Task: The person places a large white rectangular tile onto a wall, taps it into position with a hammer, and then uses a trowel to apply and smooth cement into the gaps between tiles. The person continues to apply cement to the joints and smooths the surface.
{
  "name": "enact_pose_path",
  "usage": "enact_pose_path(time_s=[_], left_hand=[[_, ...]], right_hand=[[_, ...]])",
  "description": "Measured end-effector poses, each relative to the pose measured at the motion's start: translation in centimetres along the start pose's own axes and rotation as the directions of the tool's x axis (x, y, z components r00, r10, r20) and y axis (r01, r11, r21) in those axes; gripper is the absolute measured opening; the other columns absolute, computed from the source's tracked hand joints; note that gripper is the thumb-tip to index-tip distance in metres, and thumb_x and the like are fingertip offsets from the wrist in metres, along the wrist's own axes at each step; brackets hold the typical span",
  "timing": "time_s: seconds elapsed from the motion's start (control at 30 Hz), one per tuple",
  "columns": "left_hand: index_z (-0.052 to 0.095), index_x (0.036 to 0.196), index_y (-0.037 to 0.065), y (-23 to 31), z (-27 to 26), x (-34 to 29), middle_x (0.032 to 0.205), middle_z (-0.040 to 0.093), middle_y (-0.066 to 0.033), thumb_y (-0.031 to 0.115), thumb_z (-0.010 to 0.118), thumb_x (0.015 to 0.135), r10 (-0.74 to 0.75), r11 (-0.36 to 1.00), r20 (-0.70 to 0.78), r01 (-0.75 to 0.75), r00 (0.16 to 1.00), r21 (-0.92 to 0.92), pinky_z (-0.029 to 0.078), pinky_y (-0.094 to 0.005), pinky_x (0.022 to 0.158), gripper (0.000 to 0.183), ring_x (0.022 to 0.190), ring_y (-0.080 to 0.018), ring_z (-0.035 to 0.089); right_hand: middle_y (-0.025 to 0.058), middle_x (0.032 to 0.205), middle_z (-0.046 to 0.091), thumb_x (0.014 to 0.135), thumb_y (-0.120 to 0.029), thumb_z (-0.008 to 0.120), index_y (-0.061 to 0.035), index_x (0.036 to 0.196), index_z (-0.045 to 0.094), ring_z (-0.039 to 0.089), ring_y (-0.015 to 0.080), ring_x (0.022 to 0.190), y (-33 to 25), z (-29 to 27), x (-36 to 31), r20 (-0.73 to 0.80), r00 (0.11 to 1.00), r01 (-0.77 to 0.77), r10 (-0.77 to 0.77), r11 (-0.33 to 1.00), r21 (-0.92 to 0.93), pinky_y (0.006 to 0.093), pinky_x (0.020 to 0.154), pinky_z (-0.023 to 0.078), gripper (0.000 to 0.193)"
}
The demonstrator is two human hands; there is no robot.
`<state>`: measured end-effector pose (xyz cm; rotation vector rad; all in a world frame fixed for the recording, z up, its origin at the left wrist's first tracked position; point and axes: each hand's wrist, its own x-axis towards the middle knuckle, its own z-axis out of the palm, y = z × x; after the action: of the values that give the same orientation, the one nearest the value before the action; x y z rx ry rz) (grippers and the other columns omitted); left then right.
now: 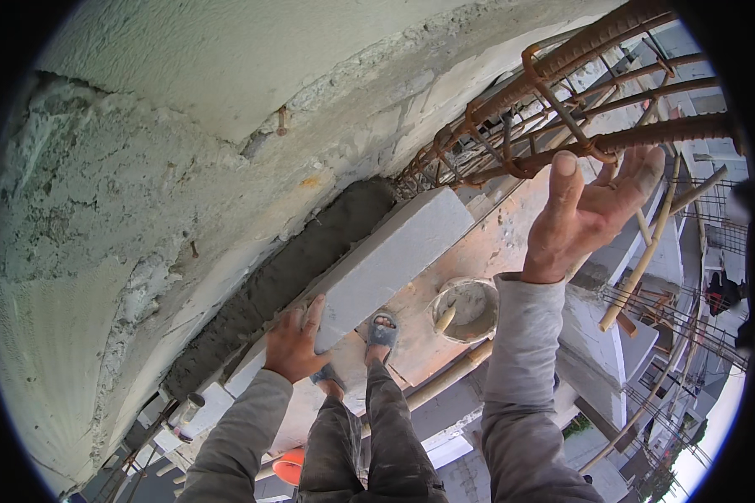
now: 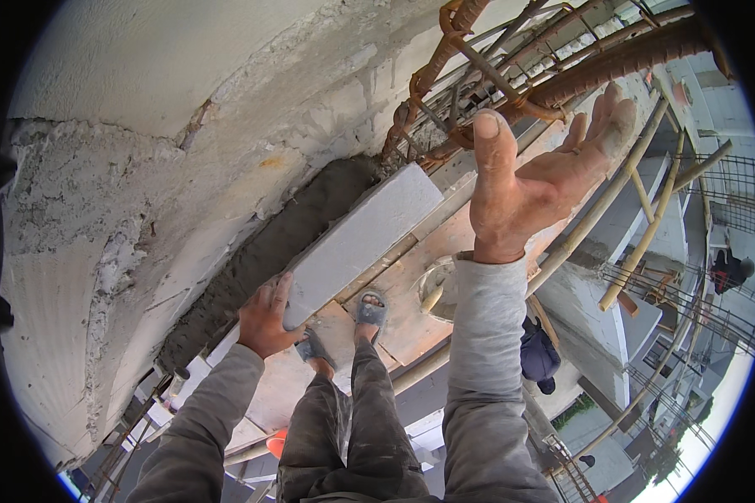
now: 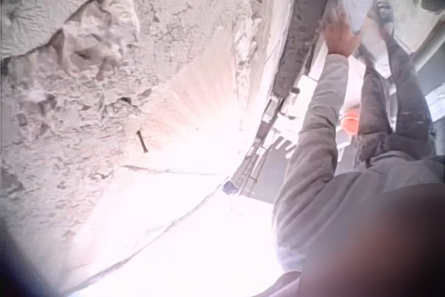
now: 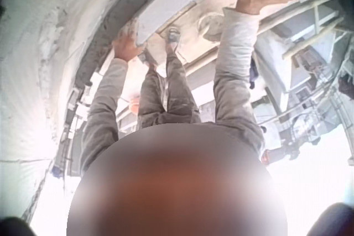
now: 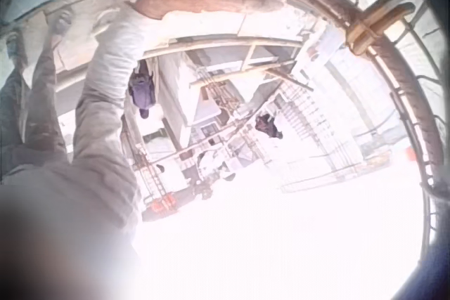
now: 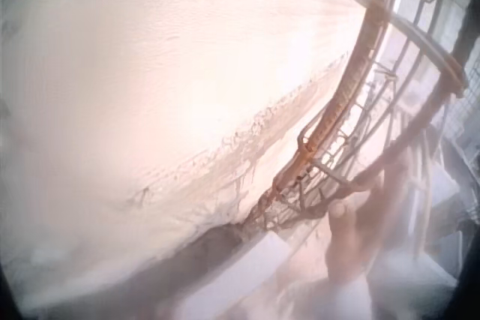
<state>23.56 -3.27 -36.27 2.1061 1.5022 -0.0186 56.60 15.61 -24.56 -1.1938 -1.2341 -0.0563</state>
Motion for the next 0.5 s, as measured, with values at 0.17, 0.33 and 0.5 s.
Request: enact_pose_path(time_s=[0.17,0.33,0.5], left_hand=[[0.029,0.152,0.016,-0.2,0.5,-0.4,0.125,0.050,-0.0182,0.033,0.080,0.061,0.025,1.000,-0.019,-0.025,1.000,0.002,0.051,-0.0464,0.085,0.106,0.106,-0.0375,0.056],[0.031,0.150,0.014,-0.3,0.6,-0.5,0.128,0.049,-0.0183,0.030,0.080,0.060,0.068,0.997,-0.082,-0.070,0.994,-0.023,0.050,-0.0458,0.088,0.104,0.106,-0.0374,0.056],[0.031,0.150,0.012,-0.3,0.5,-0.3,0.128,0.049,-0.0191,0.026,0.081,0.059,0.076,0.995,-0.076,-0.081,0.994,-0.060,0.050,-0.0457,0.088,0.105,0.106,-0.0375,0.056]], right_hand=[[0.0156,0.149,0.033,0.078,-0.012,0.083,-0.0036,0.146,0.029,0.043,0.0276,0.131,-1.0,2.3,1.6,0.030,0.998,0.062,-0.061,0.996,-0.068,0.0441,0.107,0.039,0.087],[0.0087,0.138,0.044,0.071,0.004,0.081,-0.0128,0.142,0.034,0.053,0.0266,0.124,1.0,2.9,2.3,-0.035,0.999,-0.001,0.004,0.996,0.088,0.0453,0.111,0.042,0.087],[0.0075,0.122,0.052,0.081,0.000,0.070,-0.0140,0.139,0.036,0.058,0.0262,0.117,3.8,2.4,2.4,0.008,0.990,0.142,-0.143,0.989,0.027,0.0440,0.110,0.044,0.069]])
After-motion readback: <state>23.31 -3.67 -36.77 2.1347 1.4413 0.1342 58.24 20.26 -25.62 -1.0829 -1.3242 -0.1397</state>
